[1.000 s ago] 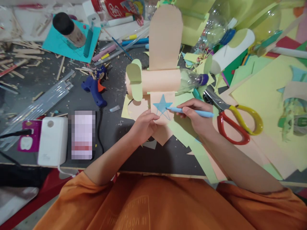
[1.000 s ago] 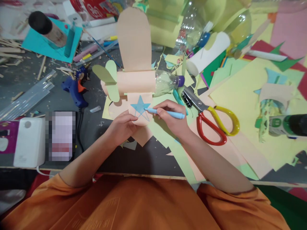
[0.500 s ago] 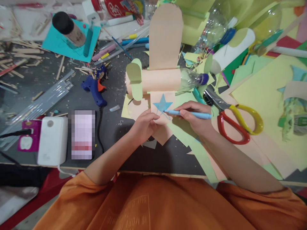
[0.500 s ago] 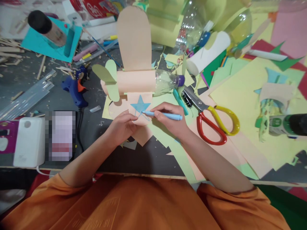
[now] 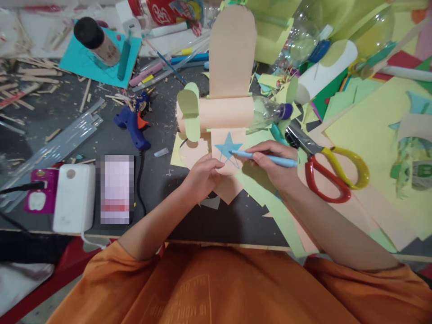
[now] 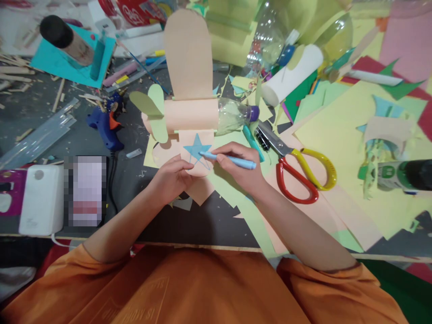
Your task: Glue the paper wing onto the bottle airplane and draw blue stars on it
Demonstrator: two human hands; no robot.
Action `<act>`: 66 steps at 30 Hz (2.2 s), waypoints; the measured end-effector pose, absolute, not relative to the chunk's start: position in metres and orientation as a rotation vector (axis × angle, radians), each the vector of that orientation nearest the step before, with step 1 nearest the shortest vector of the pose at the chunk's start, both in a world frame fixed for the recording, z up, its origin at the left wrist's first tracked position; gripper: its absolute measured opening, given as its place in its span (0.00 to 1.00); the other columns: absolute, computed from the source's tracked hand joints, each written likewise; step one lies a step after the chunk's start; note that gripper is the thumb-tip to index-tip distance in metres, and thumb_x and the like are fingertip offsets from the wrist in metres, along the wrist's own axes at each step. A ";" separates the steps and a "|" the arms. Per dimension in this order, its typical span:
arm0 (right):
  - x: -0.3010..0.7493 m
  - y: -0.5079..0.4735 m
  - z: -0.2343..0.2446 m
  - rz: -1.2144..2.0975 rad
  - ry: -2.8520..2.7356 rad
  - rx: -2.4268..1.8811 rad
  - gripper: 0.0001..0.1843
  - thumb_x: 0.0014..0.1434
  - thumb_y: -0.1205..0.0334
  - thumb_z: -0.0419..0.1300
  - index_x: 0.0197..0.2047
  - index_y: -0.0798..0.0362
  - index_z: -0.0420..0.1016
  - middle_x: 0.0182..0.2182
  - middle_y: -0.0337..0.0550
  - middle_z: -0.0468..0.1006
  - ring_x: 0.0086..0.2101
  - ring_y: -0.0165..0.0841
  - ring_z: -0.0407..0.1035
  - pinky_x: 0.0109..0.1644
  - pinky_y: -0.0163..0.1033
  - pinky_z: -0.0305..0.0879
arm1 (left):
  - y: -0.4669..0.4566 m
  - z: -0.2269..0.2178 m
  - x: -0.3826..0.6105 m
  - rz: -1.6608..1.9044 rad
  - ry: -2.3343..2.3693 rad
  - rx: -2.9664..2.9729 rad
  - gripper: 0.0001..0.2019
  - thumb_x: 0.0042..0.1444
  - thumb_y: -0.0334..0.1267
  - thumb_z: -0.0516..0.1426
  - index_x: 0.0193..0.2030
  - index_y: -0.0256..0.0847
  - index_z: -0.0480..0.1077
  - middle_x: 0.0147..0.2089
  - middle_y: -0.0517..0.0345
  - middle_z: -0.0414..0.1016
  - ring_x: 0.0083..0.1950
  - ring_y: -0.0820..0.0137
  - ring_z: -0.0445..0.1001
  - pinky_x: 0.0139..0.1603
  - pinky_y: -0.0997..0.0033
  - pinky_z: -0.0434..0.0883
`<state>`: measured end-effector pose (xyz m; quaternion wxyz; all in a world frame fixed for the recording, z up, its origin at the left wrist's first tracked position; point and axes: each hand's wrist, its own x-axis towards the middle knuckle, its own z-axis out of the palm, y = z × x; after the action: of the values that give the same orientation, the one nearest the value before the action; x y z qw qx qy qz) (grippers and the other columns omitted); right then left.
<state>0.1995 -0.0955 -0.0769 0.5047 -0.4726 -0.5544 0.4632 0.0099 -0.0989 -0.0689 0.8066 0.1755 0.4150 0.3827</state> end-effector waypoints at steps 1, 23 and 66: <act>0.199 -0.095 -0.078 1.090 -1.298 -1.146 0.06 0.58 0.55 0.70 0.32 0.47 0.85 0.27 0.38 0.84 0.24 0.30 0.74 0.29 0.37 0.72 | -0.099 -0.069 0.010 0.822 0.895 0.371 0.08 0.41 0.30 0.63 0.32 0.39 0.77 0.33 0.57 0.80 0.41 0.64 0.77 0.49 0.64 0.69; 0.198 -0.093 -0.077 1.125 -1.256 -1.164 0.03 0.57 0.63 0.66 0.31 0.47 0.82 0.24 0.35 0.80 0.22 0.29 0.72 0.27 0.37 0.72 | -0.099 -0.067 0.010 0.818 0.911 0.372 0.07 0.42 0.31 0.62 0.31 0.40 0.74 0.36 0.56 0.80 0.48 0.60 0.78 0.53 0.62 0.69; 0.195 -0.109 -0.079 1.154 -1.279 -0.990 0.12 0.64 0.48 0.69 0.46 0.44 0.86 0.35 0.40 0.85 0.26 0.29 0.76 0.34 0.39 0.78 | -0.090 -0.062 0.014 0.882 0.861 0.316 0.14 0.66 0.35 0.50 0.40 0.37 0.78 0.43 0.47 0.84 0.58 0.56 0.80 0.63 0.55 0.73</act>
<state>0.1946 -0.1091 -0.0792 0.5456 -0.4174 -0.5395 0.4868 0.0140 -0.0897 -0.0619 0.8044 0.1475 0.4021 0.4118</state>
